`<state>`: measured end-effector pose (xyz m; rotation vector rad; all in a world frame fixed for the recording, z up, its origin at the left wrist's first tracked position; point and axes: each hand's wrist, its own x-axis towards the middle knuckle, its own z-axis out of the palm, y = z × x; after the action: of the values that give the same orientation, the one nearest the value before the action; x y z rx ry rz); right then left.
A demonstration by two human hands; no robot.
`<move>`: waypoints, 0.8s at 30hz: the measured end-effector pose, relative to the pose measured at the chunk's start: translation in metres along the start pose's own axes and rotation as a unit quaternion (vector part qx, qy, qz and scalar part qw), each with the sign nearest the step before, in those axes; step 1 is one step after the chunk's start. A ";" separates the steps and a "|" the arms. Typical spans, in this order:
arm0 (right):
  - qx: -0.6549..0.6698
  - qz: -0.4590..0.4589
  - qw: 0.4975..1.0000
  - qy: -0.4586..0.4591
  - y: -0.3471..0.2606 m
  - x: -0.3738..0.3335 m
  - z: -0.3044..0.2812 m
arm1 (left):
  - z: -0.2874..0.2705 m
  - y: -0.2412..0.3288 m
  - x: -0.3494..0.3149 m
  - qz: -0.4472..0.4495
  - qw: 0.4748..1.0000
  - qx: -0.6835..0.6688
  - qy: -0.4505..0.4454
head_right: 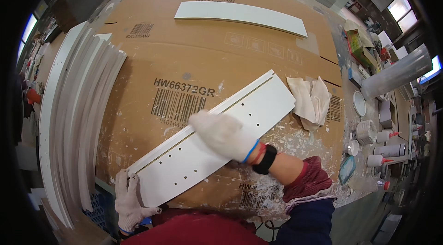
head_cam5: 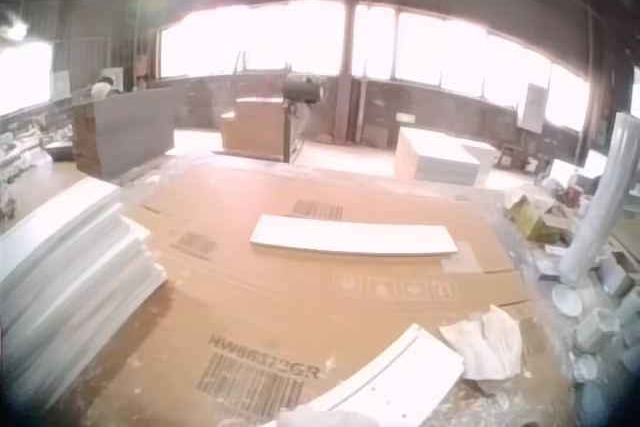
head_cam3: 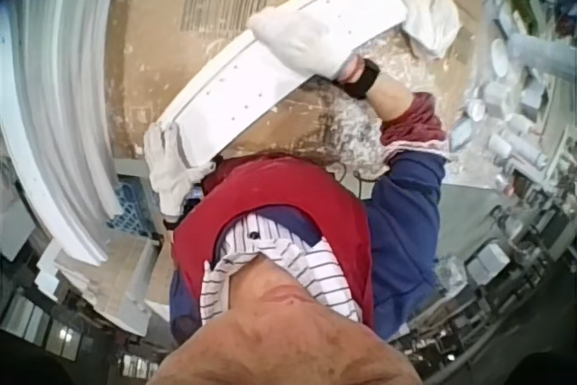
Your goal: The person sands the edges and surfaces of white rectangular wood panels using a sanding block. They repeatedly flip and reposition each panel to treat all sides, then stack the finished pieces on the workbench.
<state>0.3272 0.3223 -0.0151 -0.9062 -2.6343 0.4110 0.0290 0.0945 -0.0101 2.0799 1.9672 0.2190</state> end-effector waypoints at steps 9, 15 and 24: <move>-0.009 0.164 0.986 0.035 0.083 -0.006 -0.027 | 0.003 0.001 -0.004 -0.012 1.000 -0.006 0.010; -0.236 0.399 0.885 0.049 0.189 -0.035 -0.078 | 0.003 0.014 0.009 0.012 1.000 -0.007 0.013; -0.079 -0.014 0.985 -0.150 0.007 -0.035 -0.015 | 0.005 0.014 0.003 -0.035 0.999 -0.009 -0.019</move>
<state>0.3629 0.3076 -0.0112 -0.9162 -2.9878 0.3596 0.0437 0.0963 -0.0111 1.9845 2.0040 0.1806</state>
